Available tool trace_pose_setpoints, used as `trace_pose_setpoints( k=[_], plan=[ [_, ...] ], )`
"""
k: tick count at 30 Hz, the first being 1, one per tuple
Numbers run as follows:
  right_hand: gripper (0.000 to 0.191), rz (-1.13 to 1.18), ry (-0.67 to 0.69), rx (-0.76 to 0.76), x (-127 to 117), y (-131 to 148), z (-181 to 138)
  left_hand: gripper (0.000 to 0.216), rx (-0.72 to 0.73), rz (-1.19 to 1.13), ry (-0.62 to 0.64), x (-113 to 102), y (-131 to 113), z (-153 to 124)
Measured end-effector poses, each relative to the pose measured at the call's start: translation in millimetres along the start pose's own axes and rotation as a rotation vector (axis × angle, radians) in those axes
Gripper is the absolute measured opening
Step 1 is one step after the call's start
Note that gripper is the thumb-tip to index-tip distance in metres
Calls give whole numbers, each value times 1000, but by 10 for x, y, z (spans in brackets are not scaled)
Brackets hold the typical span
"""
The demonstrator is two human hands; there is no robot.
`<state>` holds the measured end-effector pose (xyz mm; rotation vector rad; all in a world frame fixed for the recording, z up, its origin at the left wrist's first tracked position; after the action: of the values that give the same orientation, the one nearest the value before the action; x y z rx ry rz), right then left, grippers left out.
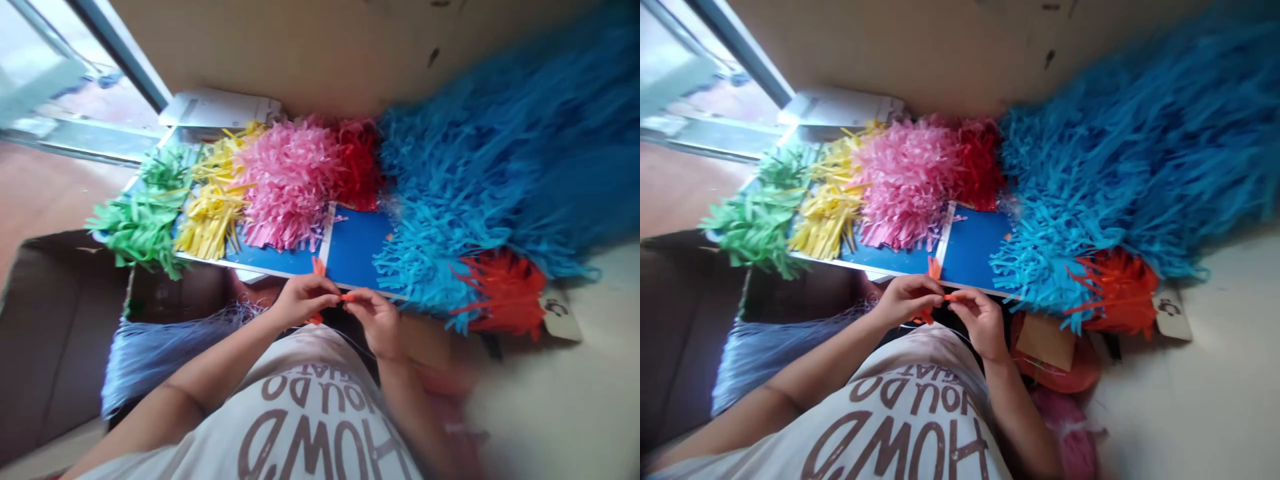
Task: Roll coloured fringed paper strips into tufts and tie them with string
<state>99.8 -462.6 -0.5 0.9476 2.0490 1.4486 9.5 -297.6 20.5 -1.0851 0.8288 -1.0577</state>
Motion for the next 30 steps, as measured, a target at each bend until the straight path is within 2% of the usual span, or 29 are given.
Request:
trace_pose_setpoints(
  k=[2,4,10,15,20,25,30],
  plan=[
    [10,-59,-15,-82,19,-47,-67,31,-111,-163,-65,85,16,-105],
    [9,-124,-33,-177,40,-78,-145,32,-145,-228,-100,141,23,-204],
    [9,-231,-86,-309,89,-208,-431,28,-134,-185,-112,214,33,-529],
    [11,-330,-182,-423,138,-290,-634,24,33,-25,-68,289,29,-737],
    [11,-407,-281,-515,187,-231,-672,19,258,191,-53,335,20,-738],
    [15,-466,-302,-554,198,-212,-702,23,246,237,-68,336,59,-748],
    [17,-475,-299,-498,175,-312,-720,27,291,240,-5,328,81,-773]
  ],
)
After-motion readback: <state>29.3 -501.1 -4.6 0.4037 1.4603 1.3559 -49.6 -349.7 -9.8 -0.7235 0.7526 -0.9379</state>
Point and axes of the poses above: each hand's wrist, its own z-axis towards the middle knuckle, its own x-axis out of the palm, y = z × x, the point moved 1 cm from there along z, towards the middle knuckle, and after that the axes turned 15 degrees about x, right-handed, at the moved point
